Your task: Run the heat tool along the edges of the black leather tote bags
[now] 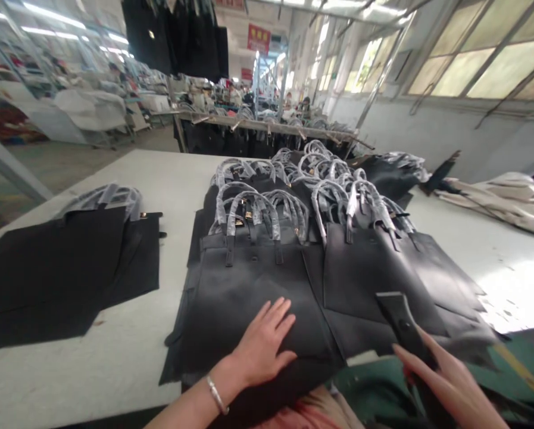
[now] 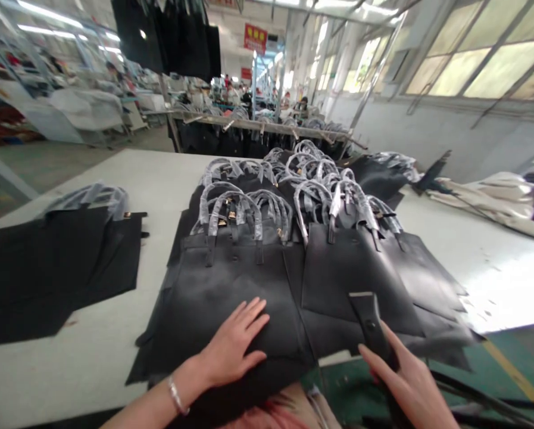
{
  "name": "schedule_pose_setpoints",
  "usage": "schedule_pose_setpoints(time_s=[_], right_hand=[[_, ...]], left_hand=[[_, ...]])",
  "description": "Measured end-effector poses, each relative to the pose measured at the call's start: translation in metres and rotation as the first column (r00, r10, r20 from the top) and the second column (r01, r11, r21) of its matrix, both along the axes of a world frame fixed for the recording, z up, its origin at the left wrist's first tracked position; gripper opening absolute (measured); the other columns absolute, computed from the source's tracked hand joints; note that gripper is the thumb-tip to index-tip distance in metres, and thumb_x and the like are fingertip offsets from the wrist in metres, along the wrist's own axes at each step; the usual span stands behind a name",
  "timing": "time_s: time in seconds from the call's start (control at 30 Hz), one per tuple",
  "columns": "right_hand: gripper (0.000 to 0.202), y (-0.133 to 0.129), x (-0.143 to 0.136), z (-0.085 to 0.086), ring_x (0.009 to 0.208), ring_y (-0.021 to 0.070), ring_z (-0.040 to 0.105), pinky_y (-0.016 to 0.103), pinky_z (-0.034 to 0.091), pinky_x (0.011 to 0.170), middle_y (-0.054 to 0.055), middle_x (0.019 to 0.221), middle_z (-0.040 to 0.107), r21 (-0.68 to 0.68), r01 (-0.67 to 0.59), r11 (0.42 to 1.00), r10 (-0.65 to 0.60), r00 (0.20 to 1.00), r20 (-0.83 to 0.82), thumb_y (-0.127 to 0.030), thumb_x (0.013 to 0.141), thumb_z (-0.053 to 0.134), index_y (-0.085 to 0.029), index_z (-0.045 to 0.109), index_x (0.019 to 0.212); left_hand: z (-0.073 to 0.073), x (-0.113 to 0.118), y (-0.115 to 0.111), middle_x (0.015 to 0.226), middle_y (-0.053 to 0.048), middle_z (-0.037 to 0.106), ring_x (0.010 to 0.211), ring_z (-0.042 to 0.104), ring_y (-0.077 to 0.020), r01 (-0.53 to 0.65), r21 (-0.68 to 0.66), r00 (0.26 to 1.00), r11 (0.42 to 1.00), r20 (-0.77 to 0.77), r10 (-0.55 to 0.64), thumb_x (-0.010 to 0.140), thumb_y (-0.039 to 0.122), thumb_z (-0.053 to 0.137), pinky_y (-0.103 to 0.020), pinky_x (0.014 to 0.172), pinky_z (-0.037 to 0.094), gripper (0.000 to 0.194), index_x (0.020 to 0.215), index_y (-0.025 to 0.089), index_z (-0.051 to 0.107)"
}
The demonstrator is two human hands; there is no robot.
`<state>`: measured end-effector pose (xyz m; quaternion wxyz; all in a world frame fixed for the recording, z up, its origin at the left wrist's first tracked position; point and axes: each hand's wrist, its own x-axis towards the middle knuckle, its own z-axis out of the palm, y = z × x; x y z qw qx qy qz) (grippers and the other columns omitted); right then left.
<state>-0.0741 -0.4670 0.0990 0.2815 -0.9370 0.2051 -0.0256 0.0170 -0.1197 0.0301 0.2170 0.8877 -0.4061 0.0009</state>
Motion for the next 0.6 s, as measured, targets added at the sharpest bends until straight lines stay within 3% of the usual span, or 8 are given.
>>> schedule_pose_setpoints(time_s=[0.1, 0.27, 0.43, 0.6], right_hand=[[0.07, 0.019, -0.001, 0.009, 0.058, 0.0226, 0.061, 0.028, 0.048, 0.054, -0.002, 0.059, 0.064, 0.149, -0.154, 0.977, 0.179, 0.969, -0.172, -0.056, 0.084, 0.052, -0.015, 0.041, 0.14], [0.077, 0.034, -0.013, 0.021, 0.055, 0.0212, 0.06, 0.026, 0.047, 0.048, -0.002, 0.059, 0.061, 0.374, -0.156, 0.914, 0.29, 0.896, -0.335, -0.056, 0.082, 0.053, -0.019, 0.032, 0.147], [0.059, 0.051, -0.012, 0.035, 0.058, 0.0194, 0.062, 0.022, 0.047, 0.048, 0.0, 0.076, 0.069, 0.502, -0.197, 0.842, 0.427, 0.812, -0.398, -0.045, 0.081, 0.06, -0.024, 0.053, 0.135], [0.028, 0.068, 0.003, 0.03, 0.05, 0.015, 0.058, 0.018, 0.04, 0.041, -0.003, 0.063, 0.064, 0.593, -0.189, 0.783, 0.504, 0.751, -0.427, -0.03, 0.081, 0.058, -0.021, 0.067, 0.106]], left_hand=[[-0.007, -0.002, -0.029, 0.153, -0.007, 0.029, 0.142, 0.02, -0.0277, 0.038, 0.035, 0.999, 0.999, 0.006, -0.038, 0.087, 0.057, 0.051, -0.054, 0.116, 0.018, 0.063, 0.141, 0.027, 0.037], [-0.014, -0.001, -0.038, 0.151, -0.009, 0.033, 0.142, 0.02, -0.0316, 0.002, 0.079, 0.999, 0.997, 0.051, -0.006, 0.089, 0.059, 0.045, -0.059, 0.114, 0.015, 0.061, 0.14, 0.026, 0.039], [-0.012, -0.003, -0.037, 0.151, -0.008, 0.033, 0.141, 0.02, -0.0311, 0.004, 0.108, 0.998, 0.994, 0.069, -0.011, 0.09, 0.059, 0.041, -0.058, 0.114, 0.016, 0.06, 0.14, 0.026, 0.039], [-0.014, -0.002, -0.037, 0.152, -0.006, 0.031, 0.142, 0.018, -0.0296, 0.01, 0.114, 0.998, 0.993, 0.063, -0.017, 0.09, 0.058, 0.042, -0.057, 0.115, 0.015, 0.061, 0.142, 0.027, 0.037]])
